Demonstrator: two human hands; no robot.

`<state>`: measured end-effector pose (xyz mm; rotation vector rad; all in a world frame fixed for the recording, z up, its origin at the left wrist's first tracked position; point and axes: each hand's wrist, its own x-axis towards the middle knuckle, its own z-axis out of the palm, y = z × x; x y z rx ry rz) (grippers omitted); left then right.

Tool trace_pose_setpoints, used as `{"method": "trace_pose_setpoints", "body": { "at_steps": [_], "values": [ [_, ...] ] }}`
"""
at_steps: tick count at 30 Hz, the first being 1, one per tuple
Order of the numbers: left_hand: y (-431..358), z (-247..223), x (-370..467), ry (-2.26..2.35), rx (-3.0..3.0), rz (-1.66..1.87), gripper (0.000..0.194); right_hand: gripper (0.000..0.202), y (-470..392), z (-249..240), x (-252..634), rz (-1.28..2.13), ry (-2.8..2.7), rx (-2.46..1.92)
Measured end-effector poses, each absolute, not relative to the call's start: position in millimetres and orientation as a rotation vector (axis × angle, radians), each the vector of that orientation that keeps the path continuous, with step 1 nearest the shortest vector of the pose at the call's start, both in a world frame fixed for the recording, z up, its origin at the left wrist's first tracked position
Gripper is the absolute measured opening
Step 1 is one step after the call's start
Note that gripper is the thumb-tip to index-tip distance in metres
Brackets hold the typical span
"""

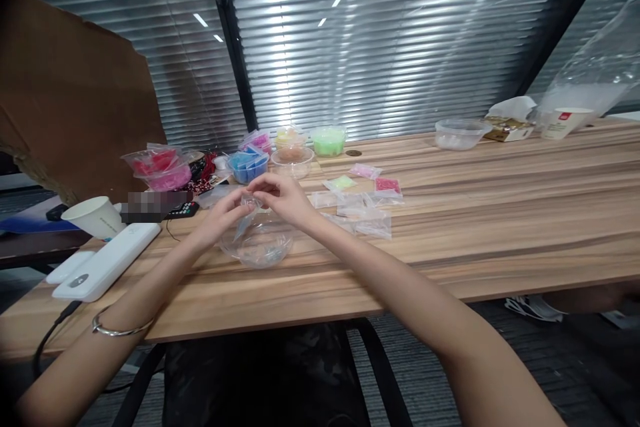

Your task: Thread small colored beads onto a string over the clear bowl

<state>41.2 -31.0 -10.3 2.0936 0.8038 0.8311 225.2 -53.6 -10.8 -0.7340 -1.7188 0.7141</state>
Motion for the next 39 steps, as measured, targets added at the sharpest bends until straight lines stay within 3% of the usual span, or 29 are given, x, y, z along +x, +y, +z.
{"method": "trace_pose_setpoints", "body": {
  "at_steps": [16,26,34,39],
  "values": [
    [-35,-8,41,0.780,2.102,0.852,0.047,0.019,-56,-13,223,0.770,-1.730,-0.715],
    [-32,-11,44,0.990,2.103,1.034,0.032,0.027,-64,-10,225,0.436,-1.798,-0.854],
    [-33,-14,45,0.973,2.060,1.111,0.030,0.028,-67,-9,223,0.271,-2.333,-1.217],
    [-36,-13,48,0.893,2.034,1.081,0.032,0.027,-70,-8,222,0.360,-2.615,-0.934]
  ]
}}
